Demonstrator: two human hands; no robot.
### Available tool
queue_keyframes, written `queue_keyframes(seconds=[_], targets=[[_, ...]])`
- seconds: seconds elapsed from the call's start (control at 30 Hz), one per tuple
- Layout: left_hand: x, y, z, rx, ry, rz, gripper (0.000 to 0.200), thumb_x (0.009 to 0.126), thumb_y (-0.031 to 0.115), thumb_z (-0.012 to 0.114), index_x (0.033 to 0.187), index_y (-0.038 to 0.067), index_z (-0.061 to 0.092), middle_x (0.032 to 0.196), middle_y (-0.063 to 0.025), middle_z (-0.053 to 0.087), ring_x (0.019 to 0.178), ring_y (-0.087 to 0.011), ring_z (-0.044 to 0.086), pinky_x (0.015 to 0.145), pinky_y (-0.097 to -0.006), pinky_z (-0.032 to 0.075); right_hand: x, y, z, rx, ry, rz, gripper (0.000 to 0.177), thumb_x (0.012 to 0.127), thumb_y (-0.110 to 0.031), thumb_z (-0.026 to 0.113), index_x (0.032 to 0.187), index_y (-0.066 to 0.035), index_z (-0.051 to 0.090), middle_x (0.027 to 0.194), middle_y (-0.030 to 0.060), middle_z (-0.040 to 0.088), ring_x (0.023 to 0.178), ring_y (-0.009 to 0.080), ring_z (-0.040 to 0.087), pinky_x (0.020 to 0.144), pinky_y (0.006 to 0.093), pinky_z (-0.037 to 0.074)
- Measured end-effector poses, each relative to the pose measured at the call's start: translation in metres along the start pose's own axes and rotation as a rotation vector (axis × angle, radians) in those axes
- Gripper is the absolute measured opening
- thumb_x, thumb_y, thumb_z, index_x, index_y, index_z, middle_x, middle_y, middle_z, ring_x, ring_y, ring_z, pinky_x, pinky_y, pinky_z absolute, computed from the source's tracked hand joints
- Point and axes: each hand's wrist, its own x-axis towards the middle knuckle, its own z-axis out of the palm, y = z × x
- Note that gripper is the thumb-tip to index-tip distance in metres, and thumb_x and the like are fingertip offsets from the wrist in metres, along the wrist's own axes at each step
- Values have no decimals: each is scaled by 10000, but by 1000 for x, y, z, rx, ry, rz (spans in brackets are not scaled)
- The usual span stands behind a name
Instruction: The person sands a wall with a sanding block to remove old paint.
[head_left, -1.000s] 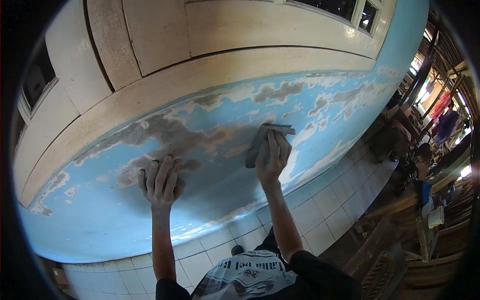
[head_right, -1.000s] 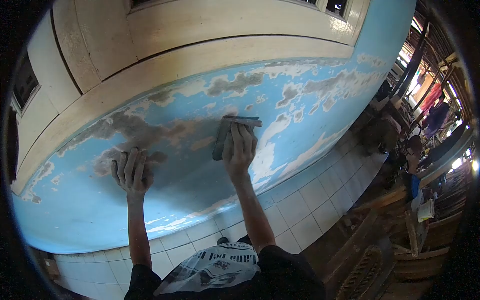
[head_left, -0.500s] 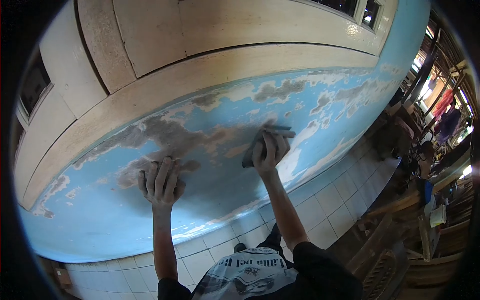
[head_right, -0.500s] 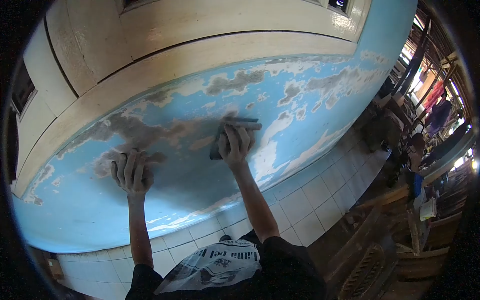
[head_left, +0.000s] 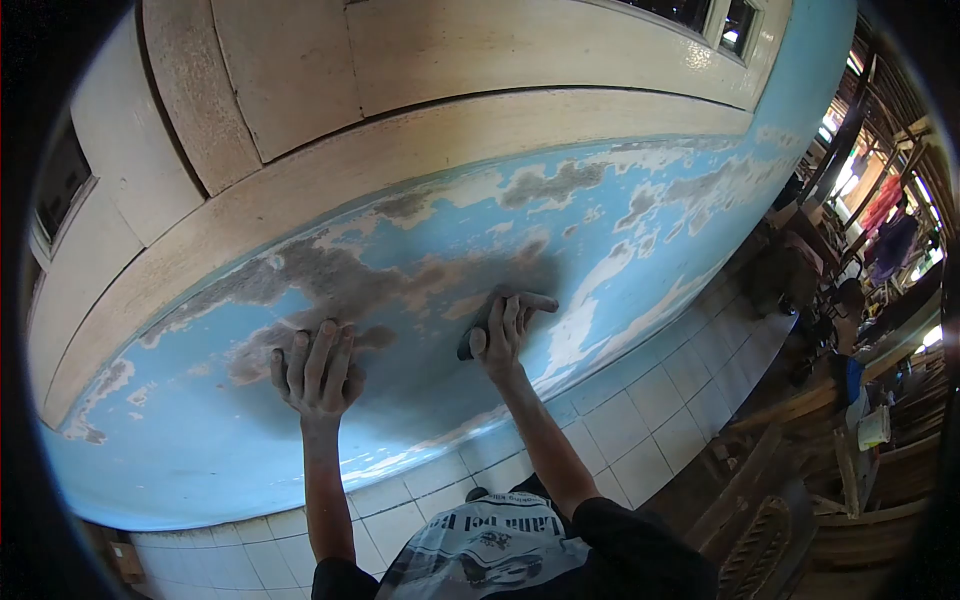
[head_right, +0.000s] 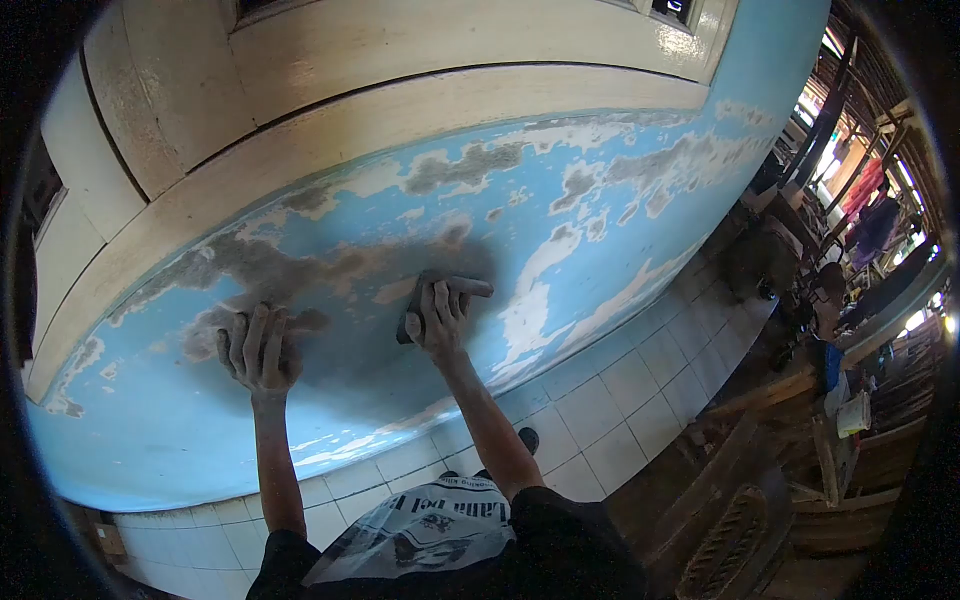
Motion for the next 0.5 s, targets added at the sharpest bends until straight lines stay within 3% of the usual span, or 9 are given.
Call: queue_keyframes(seconds=[0.13,0.2,0.3,0.5], targets=[[3,0,-1,-13,10,7,295,831,231,509,1077,268,669,1225,61,581,1221,-174,459,1124,-428,261,30,6,-5,-16,45,-43,525,961,-354,350,1157,85,560,1426,231,320,1172,483,426,981,607,298],[2,-1,-2,-22,-3,11,296,830,217,507,1081,251,661,1214,43,584,1216,-185,459,1122,-432,258,52,9,-14,38,-17,125,552,978,-326,326,1255,134,454,1434,315,257,1323,517,224,1074,592,182],[1,0,-1,-32,15,5,289,834,201,503,1080,238,652,1200,31,587,1212,-192,461,1126,-436,247,73,6,-17,102,122,269,498,969,-273,401,1233,143,478,1388,348,315,1295,533,271,1029,602,278],[3,-1,0,-37,37,13,276,850,197,498,1076,239,650,1217,30,576,1235,-197,448,1126,-440,246,47,-6,-15,101,246,230,325,923,-109,530,1125,144,564,1277,338,460,1211,532,396,963,579,392]])
